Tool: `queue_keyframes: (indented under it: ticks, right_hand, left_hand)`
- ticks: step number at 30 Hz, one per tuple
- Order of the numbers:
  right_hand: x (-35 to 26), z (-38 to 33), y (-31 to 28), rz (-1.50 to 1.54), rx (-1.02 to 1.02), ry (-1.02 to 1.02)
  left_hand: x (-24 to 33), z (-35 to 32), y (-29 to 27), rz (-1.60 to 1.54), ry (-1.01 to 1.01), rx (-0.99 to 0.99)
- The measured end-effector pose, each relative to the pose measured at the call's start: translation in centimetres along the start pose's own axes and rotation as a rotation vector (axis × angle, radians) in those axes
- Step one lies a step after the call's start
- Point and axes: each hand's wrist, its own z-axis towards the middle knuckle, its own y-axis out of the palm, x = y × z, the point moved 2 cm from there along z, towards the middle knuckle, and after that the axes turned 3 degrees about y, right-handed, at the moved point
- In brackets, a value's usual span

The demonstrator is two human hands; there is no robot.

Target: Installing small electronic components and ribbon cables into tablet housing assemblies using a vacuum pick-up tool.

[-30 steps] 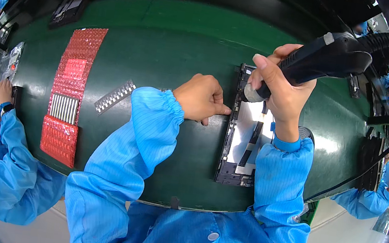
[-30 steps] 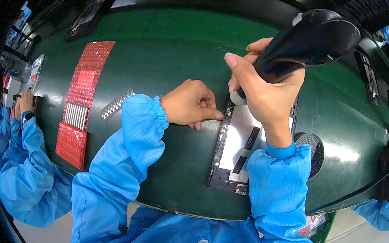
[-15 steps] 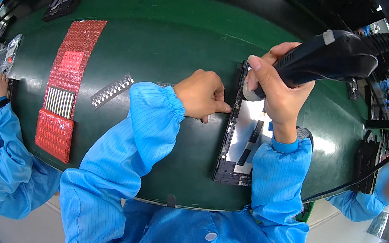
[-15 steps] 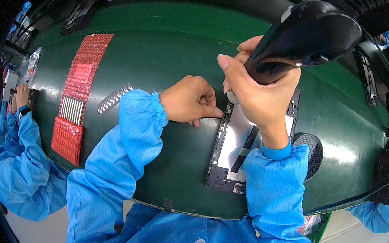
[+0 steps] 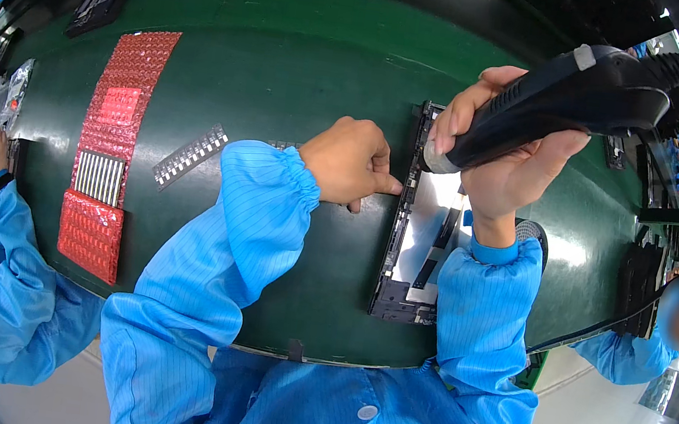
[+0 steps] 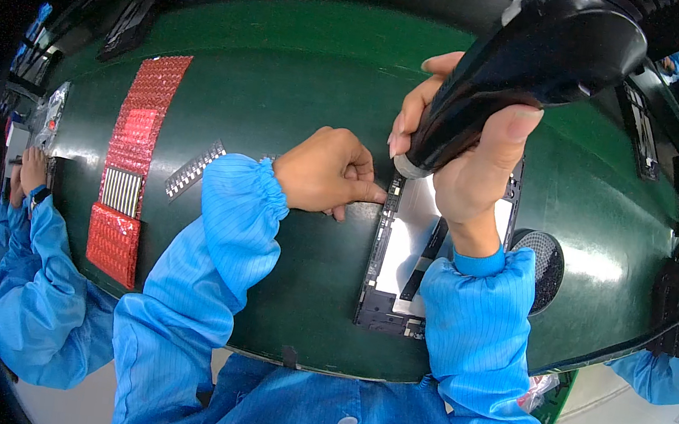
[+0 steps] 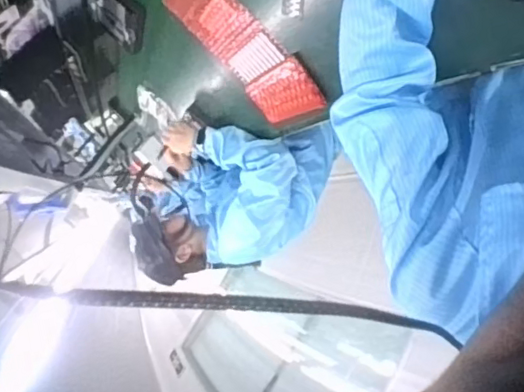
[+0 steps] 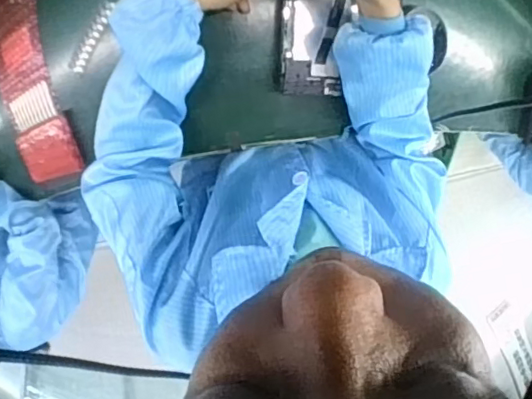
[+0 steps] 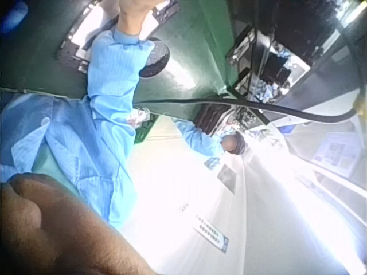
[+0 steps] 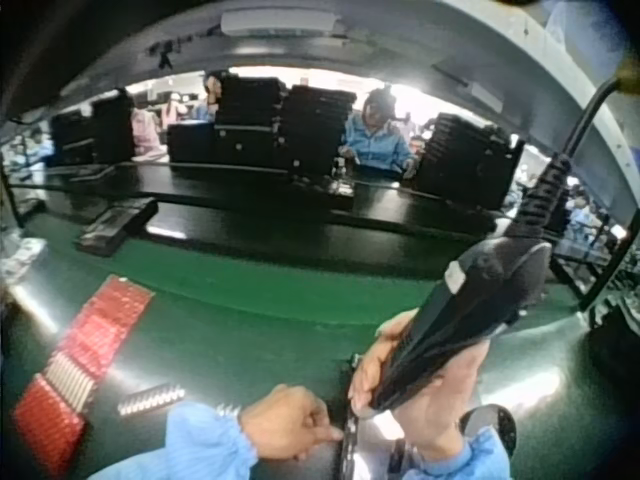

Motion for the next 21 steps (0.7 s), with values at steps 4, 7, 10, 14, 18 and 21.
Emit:
queue_keyframes:
  ticks: [4, 7, 10, 14, 18, 21]
  right_hand:
    - [-0.1, 0.0, 0.1, -0.010, -0.031, 0.032]
    - [0.1, -0.1, -0.1, 0.017, -0.029, 0.023]
    - [0.2, -0.3, -0.1, 0.042, -0.032, 0.020]
    - [0.0, -0.4, -0.1, 0.035, -0.031, 0.023]
    - [-0.2, -0.3, 0.0, -0.027, 0.007, 0.020]
    - [-1.2, -0.6, 0.0, 0.030, 0.037, 0.005]
  left_hand:
    - [-0.3, 0.1, -0.1, -0.009, 0.007, -0.002]
    - [-0.4, 0.1, 0.0, -0.018, 0.013, -0.002]
    - [-0.6, 0.1, 0.1, -0.002, 0.017, -0.013]
    - [-0.6, 0.2, 0.2, -0.004, 0.028, -0.014]
    - [-0.8, 0.3, 0.2, 0.015, -0.003, -0.010]
    - [-1.0, 0.2, 0.2, -0.004, 0.016, -0.012]
